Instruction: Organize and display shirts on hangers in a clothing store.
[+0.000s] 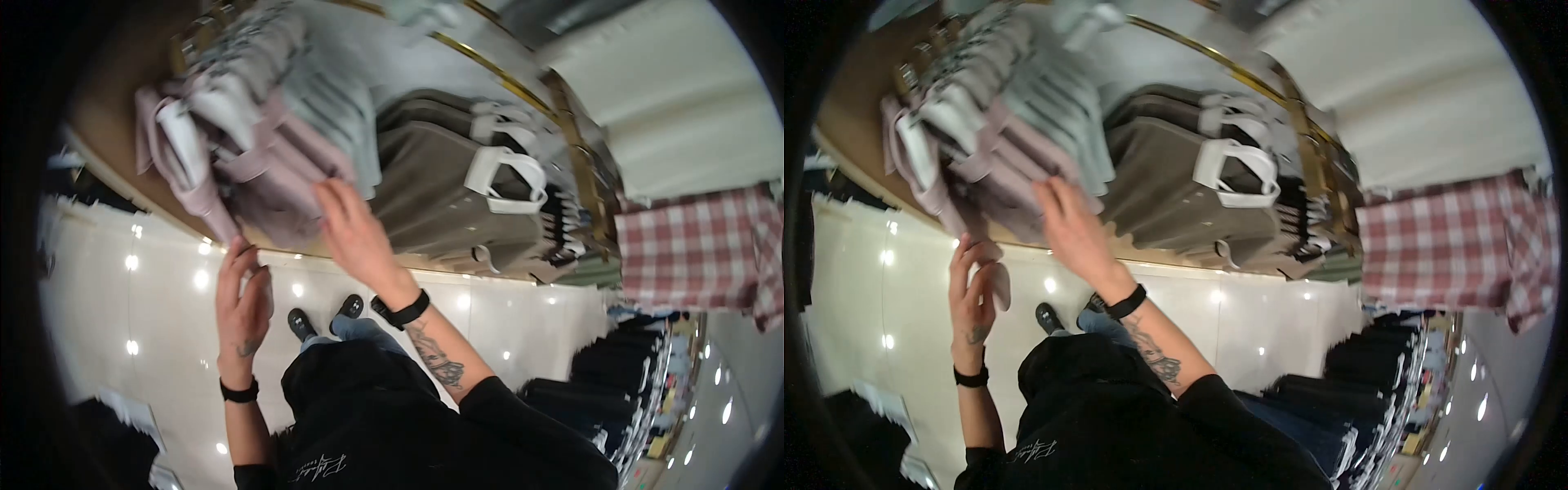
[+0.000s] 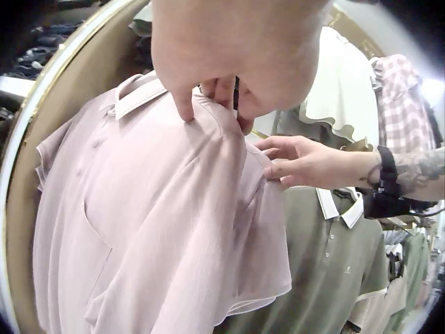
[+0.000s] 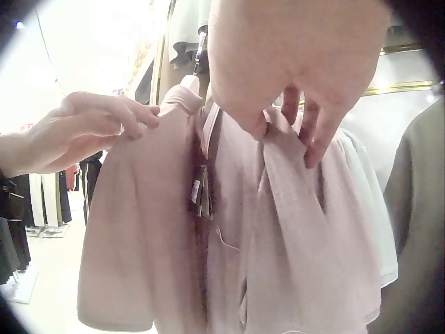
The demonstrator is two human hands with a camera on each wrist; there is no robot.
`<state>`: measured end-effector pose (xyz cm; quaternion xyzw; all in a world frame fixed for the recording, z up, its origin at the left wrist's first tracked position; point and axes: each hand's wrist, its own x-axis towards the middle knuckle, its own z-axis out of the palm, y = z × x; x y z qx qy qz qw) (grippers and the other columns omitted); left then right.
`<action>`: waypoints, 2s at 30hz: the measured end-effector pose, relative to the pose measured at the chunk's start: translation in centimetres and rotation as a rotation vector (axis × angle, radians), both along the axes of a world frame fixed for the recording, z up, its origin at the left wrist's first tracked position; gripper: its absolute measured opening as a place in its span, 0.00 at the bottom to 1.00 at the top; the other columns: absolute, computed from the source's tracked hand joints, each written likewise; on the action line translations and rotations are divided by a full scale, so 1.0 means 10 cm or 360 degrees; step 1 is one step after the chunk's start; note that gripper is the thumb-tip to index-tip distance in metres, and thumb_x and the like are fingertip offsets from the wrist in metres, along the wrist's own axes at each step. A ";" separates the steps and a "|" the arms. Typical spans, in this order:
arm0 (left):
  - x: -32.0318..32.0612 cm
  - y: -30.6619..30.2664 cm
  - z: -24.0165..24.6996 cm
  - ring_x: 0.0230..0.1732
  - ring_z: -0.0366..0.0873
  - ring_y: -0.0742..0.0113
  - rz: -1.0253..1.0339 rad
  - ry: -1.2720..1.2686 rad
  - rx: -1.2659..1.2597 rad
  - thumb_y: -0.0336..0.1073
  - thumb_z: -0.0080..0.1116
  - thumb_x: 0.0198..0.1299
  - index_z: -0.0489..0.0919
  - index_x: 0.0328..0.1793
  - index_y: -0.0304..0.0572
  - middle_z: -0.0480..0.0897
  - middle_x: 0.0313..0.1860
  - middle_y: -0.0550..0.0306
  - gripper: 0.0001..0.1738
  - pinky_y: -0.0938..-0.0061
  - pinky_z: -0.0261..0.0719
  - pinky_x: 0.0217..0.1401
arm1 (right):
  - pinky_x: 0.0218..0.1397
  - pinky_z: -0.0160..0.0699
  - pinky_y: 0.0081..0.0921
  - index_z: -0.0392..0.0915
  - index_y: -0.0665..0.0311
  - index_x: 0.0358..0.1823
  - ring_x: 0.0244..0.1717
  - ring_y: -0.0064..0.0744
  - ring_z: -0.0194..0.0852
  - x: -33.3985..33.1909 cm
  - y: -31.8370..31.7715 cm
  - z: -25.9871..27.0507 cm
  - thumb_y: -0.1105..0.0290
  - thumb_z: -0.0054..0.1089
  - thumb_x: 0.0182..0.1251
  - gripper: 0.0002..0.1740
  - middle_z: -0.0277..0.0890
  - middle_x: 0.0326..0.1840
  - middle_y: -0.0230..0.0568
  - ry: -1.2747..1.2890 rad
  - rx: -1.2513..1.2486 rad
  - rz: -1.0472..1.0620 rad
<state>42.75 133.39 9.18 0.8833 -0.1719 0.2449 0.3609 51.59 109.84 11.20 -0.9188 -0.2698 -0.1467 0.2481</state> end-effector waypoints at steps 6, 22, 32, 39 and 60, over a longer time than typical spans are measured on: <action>0.10 -0.14 0.14 0.78 0.73 0.35 -0.0013 0.0057 0.0126 0.11 0.53 0.57 0.83 0.53 0.30 0.82 0.63 0.43 0.19 0.46 0.74 0.78 | 0.68 0.83 0.47 0.66 0.65 0.79 0.73 0.58 0.72 -0.30 -0.46 0.04 0.73 0.63 0.74 0.33 0.64 0.77 0.54 0.0191 0.0059 -0.0093; 0.13 -1.71 0.29 0.61 0.79 0.44 -0.0414 0.0125 0.0306 0.19 0.57 0.57 0.83 0.49 0.34 0.82 0.47 0.46 0.14 0.49 0.71 0.69 | 0.67 0.80 0.48 0.76 0.69 0.69 0.66 0.59 0.76 -0.67 -2.81 0.15 0.77 0.61 0.72 0.24 0.76 0.66 0.54 -0.0212 0.0346 -0.0912; 0.48 -2.62 0.34 0.56 0.78 0.42 -0.0465 0.0219 0.0127 0.19 0.56 0.64 0.82 0.55 0.32 0.82 0.51 0.44 0.14 0.54 0.74 0.66 | 0.70 0.78 0.45 0.74 0.69 0.71 0.67 0.62 0.77 -0.97 -3.55 0.03 0.77 0.62 0.75 0.25 0.76 0.68 0.59 -0.0147 0.0461 -0.0991; 1.05 -3.00 0.54 0.69 0.75 0.36 -0.0410 0.0034 -0.0187 0.21 0.54 0.68 0.77 0.69 0.31 0.78 0.66 0.37 0.22 0.55 0.73 0.74 | 0.68 0.79 0.45 0.76 0.67 0.69 0.66 0.62 0.79 -1.03 -3.72 0.06 0.78 0.60 0.76 0.22 0.77 0.66 0.59 -0.0140 0.0494 -0.1080; 1.19 -2.54 0.30 0.47 0.82 0.41 -0.0920 0.0254 0.0118 0.28 0.67 0.61 0.80 0.65 0.36 0.83 0.43 0.46 0.24 0.54 0.79 0.56 | 0.60 0.84 0.44 0.82 0.71 0.60 0.61 0.54 0.83 -0.62 -2.06 0.42 0.87 0.66 0.59 0.24 0.82 0.58 0.49 -0.0290 0.0442 -0.0561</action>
